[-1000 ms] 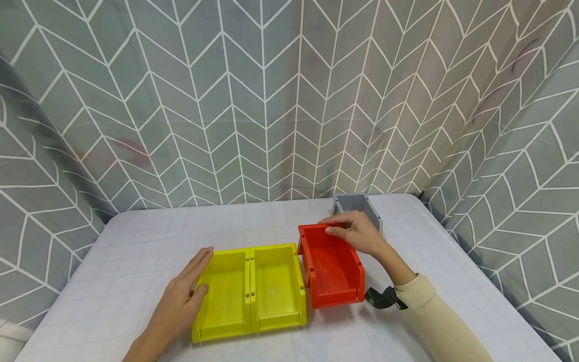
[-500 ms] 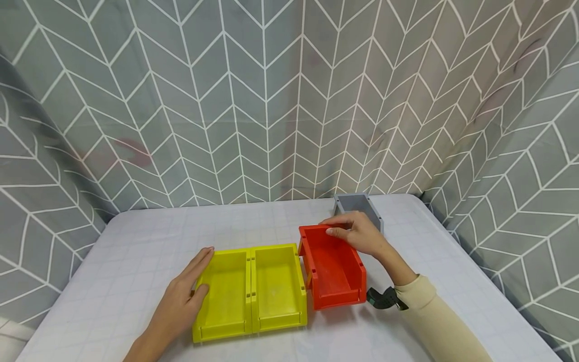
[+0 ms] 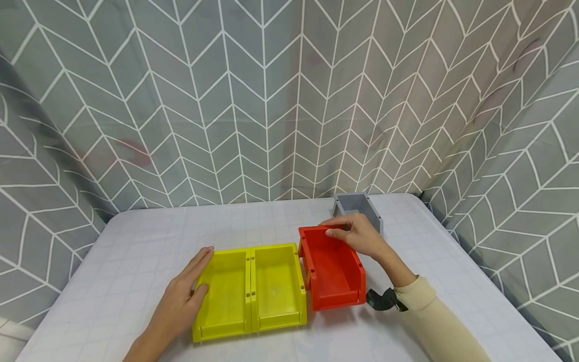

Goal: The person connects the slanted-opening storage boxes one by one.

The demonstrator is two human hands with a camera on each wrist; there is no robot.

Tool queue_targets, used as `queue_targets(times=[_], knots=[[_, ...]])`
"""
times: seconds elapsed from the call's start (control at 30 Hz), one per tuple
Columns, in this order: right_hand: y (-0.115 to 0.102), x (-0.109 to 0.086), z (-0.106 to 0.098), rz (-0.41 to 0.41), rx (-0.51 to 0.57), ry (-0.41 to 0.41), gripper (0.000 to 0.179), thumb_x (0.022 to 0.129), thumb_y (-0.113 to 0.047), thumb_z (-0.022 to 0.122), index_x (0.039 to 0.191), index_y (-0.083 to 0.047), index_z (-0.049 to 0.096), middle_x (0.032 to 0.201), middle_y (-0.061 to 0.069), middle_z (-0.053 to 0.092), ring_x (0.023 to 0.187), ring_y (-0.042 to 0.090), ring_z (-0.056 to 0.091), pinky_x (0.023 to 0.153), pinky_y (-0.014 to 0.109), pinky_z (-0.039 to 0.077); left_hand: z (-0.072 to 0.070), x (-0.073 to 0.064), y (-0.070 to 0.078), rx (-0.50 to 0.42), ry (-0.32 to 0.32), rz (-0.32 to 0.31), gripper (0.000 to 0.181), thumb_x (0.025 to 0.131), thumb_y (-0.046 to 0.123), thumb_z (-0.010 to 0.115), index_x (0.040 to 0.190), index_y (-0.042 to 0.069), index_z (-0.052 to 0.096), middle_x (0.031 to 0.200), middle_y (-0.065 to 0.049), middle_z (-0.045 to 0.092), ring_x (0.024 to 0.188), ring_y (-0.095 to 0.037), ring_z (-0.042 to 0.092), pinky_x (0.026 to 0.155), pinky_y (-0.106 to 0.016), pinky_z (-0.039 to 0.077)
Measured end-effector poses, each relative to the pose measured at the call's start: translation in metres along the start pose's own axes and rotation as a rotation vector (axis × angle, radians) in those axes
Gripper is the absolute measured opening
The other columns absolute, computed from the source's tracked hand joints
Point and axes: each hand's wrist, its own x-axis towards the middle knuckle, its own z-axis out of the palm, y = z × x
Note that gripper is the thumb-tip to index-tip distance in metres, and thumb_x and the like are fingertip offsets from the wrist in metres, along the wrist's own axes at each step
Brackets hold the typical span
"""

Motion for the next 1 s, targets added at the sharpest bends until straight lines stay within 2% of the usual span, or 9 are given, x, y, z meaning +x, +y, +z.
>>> queue_targets(times=[0.2, 0.33, 0.6, 0.83, 1.0], knots=[[0.000, 0.002, 0.001, 0.045, 0.016, -0.008, 0.023, 0.098, -0.004, 0.069, 0.119, -0.007, 0.079, 0.103, 0.003, 0.076, 0.087, 0.024, 0.071, 0.076, 0.033, 0.063, -0.001, 0.001, 0.000, 0.005, -0.005, -0.007, 0.071, 0.093, -0.007, 0.059, 0.160, 0.007, 0.040, 0.167, -0.006, 0.033, 0.147, -0.035, 0.038, 0.108, -0.003, 0.014], [0.000, 0.002, 0.003, 0.038, 0.010, 0.010, 0.024, 0.098, -0.002, 0.069, 0.118, -0.007, 0.079, 0.102, 0.002, 0.076, 0.086, 0.022, 0.072, 0.076, 0.032, 0.063, -0.002, 0.001, 0.001, 0.007, -0.016, -0.019, 0.071, 0.094, -0.006, 0.059, 0.161, 0.008, 0.039, 0.167, -0.005, 0.032, 0.148, -0.034, 0.037, 0.109, -0.004, 0.013], [-0.003, -0.001, 0.007, -0.076, -0.115, 0.059, 0.023, 0.094, 0.000, 0.073, 0.116, -0.003, 0.080, 0.101, 0.004, 0.077, 0.084, 0.017, 0.071, 0.073, 0.031, 0.063, -0.003, 0.002, 0.000, 0.006, -0.015, -0.028, 0.071, 0.094, -0.005, 0.059, 0.161, 0.008, 0.038, 0.167, -0.006, 0.031, 0.149, -0.034, 0.036, 0.108, -0.004, 0.013], [-0.006, -0.003, 0.006, -0.060, -0.148, 0.007, 0.025, 0.096, -0.003, 0.072, 0.120, -0.006, 0.079, 0.103, -0.001, 0.076, 0.083, 0.015, 0.067, 0.071, 0.029, 0.061, 0.000, -0.001, -0.001, 0.007, -0.001, -0.013, 0.072, 0.093, -0.007, 0.059, 0.161, 0.007, 0.038, 0.167, -0.008, 0.032, 0.147, -0.035, 0.039, 0.099, 0.001, 0.023], [-0.016, -0.007, 0.006, -0.057, -0.246, -0.016, 0.031, 0.098, -0.009, 0.072, 0.128, -0.008, 0.074, 0.108, 0.001, 0.074, 0.087, 0.017, 0.066, 0.073, 0.031, 0.061, 0.000, 0.000, 0.000, 0.002, -0.002, -0.010, 0.072, 0.093, -0.007, 0.059, 0.161, 0.007, 0.039, 0.167, -0.008, 0.032, 0.147, -0.036, 0.039, 0.104, 0.000, 0.017]])
